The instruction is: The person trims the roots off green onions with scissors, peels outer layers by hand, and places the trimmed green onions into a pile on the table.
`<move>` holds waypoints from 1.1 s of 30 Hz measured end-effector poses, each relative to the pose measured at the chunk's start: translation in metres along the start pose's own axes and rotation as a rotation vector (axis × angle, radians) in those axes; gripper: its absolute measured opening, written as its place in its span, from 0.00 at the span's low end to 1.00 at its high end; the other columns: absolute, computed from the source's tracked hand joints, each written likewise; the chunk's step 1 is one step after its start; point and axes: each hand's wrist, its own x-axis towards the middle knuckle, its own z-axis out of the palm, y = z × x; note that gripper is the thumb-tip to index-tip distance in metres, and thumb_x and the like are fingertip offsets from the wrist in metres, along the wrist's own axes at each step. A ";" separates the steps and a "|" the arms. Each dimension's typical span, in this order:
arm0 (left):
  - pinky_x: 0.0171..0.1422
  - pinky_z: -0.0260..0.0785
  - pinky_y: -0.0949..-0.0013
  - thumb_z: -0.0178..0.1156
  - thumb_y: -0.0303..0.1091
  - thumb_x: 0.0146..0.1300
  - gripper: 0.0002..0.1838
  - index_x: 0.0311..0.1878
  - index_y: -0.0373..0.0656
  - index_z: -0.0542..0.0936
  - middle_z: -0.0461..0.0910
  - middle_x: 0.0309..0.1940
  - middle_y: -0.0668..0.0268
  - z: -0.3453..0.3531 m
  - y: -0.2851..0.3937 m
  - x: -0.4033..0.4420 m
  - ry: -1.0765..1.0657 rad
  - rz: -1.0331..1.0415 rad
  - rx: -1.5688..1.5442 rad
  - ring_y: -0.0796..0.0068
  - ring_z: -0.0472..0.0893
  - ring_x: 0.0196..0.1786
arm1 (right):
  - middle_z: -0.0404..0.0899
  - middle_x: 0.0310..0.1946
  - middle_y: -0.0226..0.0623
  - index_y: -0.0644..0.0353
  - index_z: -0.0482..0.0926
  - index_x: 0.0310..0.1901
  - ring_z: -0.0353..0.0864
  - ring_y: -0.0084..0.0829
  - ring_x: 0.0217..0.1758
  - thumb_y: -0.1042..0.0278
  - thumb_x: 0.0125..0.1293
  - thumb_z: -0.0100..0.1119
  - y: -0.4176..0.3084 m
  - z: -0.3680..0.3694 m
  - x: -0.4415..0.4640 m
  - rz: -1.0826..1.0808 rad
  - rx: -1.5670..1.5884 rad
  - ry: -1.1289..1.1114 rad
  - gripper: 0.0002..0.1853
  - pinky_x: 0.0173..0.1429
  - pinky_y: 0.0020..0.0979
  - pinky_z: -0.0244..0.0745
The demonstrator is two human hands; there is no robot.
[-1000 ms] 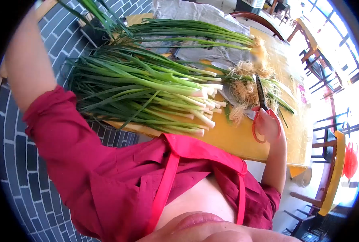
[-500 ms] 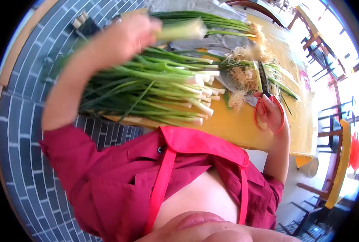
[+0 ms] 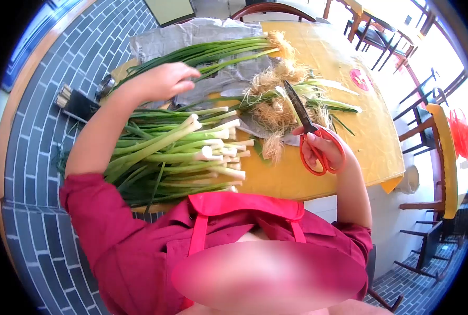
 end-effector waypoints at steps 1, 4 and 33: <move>0.65 0.63 0.58 0.51 0.40 0.66 0.22 0.59 0.37 0.72 0.74 0.55 0.52 0.001 -0.007 0.025 -0.004 0.019 0.045 0.53 0.73 0.58 | 0.74 0.21 0.32 0.68 0.69 0.54 0.73 0.23 0.21 0.55 0.70 0.52 0.001 -0.003 0.000 -0.013 0.030 -0.004 0.23 0.27 0.23 0.67; 0.66 0.62 0.58 0.55 0.39 0.63 0.26 0.62 0.37 0.68 0.72 0.57 0.50 0.019 -0.041 0.105 -0.040 0.027 0.102 0.53 0.71 0.60 | 0.76 0.26 0.34 0.67 0.67 0.57 0.75 0.26 0.27 0.56 0.70 0.53 0.006 -0.004 -0.002 -0.052 0.190 -0.008 0.23 0.33 0.26 0.70; 0.55 0.68 0.57 0.54 0.24 0.46 0.20 0.46 0.37 0.76 0.77 0.46 0.46 0.014 -0.046 0.100 0.007 -0.175 -0.059 0.49 0.76 0.53 | 0.77 0.24 0.33 0.68 0.68 0.57 0.75 0.21 0.24 0.51 0.69 0.52 0.003 -0.010 0.001 -0.083 -0.083 -0.051 0.27 0.29 0.21 0.66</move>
